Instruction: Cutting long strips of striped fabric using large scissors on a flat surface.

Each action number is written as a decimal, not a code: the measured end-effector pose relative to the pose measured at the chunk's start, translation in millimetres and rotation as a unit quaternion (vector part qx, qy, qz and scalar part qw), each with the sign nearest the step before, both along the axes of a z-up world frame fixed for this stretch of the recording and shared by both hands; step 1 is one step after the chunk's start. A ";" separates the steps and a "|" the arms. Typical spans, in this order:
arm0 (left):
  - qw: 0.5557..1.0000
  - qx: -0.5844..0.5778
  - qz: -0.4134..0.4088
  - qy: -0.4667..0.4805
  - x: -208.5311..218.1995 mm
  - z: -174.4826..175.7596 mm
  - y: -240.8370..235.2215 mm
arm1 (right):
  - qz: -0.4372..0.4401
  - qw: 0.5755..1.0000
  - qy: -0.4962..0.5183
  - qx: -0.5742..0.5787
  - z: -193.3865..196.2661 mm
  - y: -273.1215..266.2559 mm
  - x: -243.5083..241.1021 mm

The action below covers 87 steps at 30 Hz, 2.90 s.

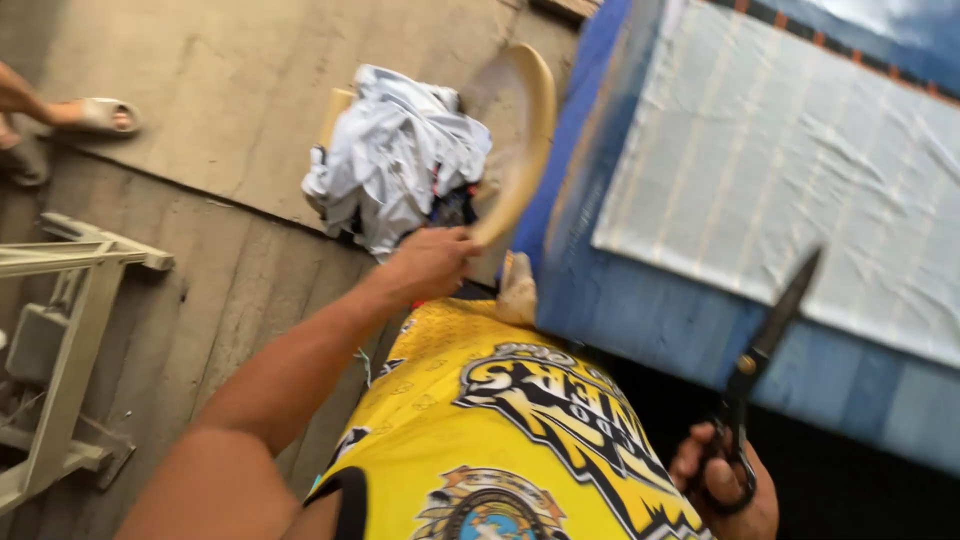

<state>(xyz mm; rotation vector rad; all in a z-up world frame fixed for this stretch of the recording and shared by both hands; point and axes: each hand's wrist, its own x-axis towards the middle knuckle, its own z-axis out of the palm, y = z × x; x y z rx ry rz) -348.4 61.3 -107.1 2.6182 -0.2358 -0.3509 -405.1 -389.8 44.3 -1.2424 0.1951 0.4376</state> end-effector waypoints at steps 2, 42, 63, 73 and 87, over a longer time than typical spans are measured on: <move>0.999 0.002 0.008 0.052 -8.9 10.2 -2.1 | 0.002 0.996 0.058 -0.064 20.0 -4.1 0.0; 0.915 -0.111 -0.228 -0.312 144.0 122.5 -65.2 | 0.116 0.918 0.289 -0.244 59.7 60.6 -42.3; 0.885 -0.278 -0.243 -0.283 142.0 120.3 -58.9 | 0.039 0.892 0.378 -0.245 52.6 118.1 -53.0; 0.889 -0.286 -0.246 -0.258 144.2 123.0 -57.4 | 0.041 0.905 0.349 -0.241 43.0 114.8 -54.7; 0.889 -0.289 -0.239 -0.264 142.3 118.0 -58.5 | 0.057 0.889 0.358 -0.279 47.2 124.3 -48.1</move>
